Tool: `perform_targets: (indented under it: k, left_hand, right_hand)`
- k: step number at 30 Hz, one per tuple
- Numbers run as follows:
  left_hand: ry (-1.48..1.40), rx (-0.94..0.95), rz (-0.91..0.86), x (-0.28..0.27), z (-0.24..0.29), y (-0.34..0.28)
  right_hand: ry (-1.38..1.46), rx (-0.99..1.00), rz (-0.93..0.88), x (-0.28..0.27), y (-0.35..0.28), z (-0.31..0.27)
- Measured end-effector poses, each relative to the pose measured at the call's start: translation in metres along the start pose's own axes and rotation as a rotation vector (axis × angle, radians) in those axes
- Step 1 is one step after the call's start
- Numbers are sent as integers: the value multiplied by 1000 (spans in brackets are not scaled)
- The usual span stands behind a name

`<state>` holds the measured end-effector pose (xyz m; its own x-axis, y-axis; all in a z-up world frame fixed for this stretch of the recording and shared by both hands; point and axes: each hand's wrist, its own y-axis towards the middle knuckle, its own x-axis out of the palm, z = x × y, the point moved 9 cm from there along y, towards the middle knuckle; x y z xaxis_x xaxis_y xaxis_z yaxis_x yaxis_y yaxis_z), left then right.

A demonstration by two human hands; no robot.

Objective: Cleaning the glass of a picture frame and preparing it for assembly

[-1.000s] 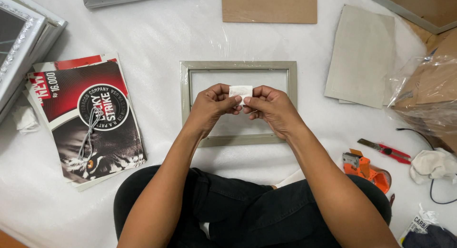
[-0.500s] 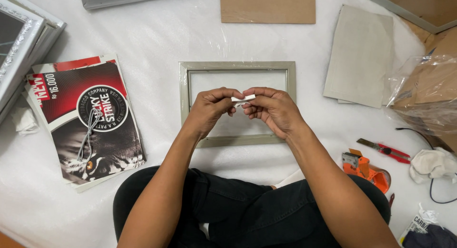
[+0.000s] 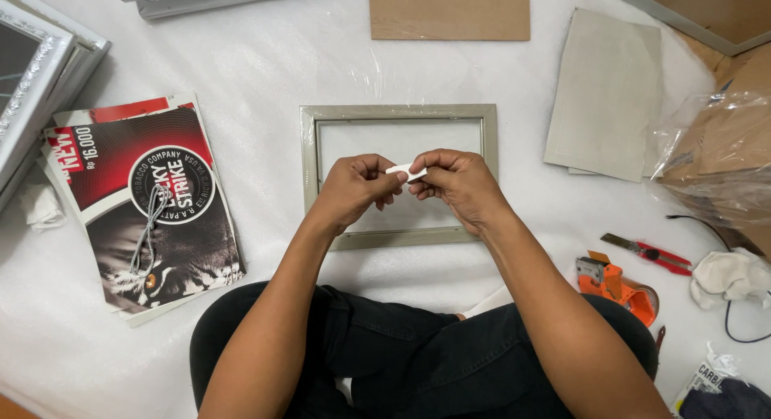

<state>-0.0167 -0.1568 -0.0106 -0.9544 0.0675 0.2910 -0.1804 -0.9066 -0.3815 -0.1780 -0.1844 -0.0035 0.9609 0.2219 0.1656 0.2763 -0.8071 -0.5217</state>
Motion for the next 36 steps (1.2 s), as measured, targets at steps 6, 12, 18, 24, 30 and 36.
perform_targets:
  k: [6,12,18,24,30,36]
  left_hand:
    - [-95,-5,77,-6,-6,5]
    - [31,-35,68,-1,-10,6]
    - [479,97,395,-67,9,12]
    - [562,140,550,-93,53,-12]
    - [633,121,498,-104,55,-14]
    - [743,55,439,-116,45,-10]
  right_hand:
    - [55,86,-22,17,-9,-6]
    - [-56,-59,200,3,-4,3]
    - [-1130,-525,605,-55,0,-29]
    - [-1504,-556,361,-35,19,29]
    - [-1487,-557,352,-26,8,46]
    - [-1661,-542,585,-66,36,26]
